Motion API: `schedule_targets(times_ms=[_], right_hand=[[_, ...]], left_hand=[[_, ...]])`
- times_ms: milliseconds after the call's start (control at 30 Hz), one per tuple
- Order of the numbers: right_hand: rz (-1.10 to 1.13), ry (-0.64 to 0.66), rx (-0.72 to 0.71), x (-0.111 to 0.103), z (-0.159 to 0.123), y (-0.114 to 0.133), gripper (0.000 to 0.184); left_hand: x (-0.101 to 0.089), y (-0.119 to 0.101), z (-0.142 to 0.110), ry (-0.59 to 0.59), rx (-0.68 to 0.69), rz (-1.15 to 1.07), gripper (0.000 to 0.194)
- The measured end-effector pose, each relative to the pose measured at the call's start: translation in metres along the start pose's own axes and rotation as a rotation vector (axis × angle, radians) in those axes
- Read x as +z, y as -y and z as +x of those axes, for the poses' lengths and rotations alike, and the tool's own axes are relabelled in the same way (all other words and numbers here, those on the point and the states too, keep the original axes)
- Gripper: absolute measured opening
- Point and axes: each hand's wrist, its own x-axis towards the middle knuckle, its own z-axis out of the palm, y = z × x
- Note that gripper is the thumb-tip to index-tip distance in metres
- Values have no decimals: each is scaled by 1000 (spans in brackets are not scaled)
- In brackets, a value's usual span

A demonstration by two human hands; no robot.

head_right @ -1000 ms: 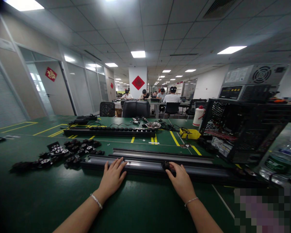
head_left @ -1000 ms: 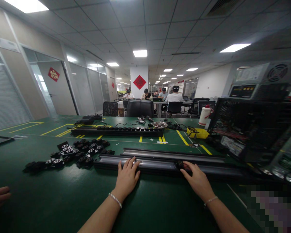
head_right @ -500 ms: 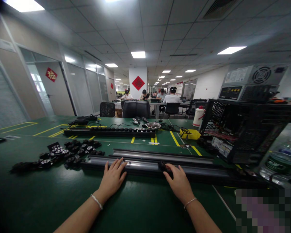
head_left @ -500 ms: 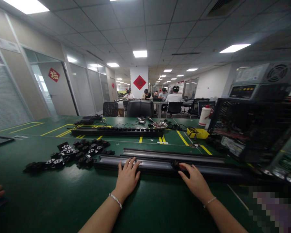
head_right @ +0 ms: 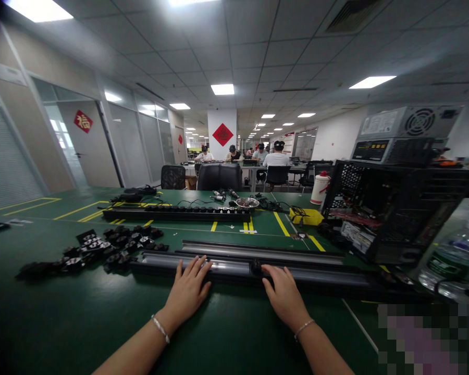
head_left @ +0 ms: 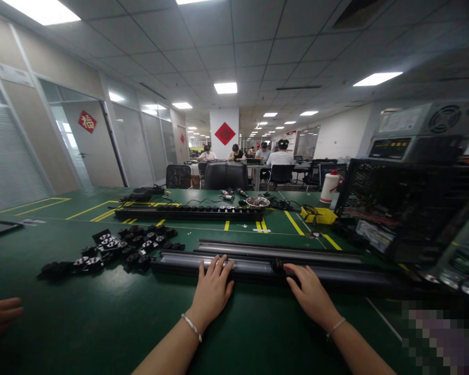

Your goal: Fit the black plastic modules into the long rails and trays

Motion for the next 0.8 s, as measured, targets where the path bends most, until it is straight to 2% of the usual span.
schedule_targets(times_ms=[200, 333, 567, 800], right_hand=[[-4, 47, 30, -1, 0, 4, 41], [-42, 76, 10, 0, 0, 5, 43], [-96, 76, -52, 6, -2, 2, 51], [-139, 113, -100, 9, -2, -5, 61]], left_hand=[[-3, -16, 2, 37, 161, -44, 49], [-1, -31, 5, 74, 221, -84, 50], [13, -70, 12, 123, 175, -137, 58], [19, -101, 22, 99, 102, -188, 64]])
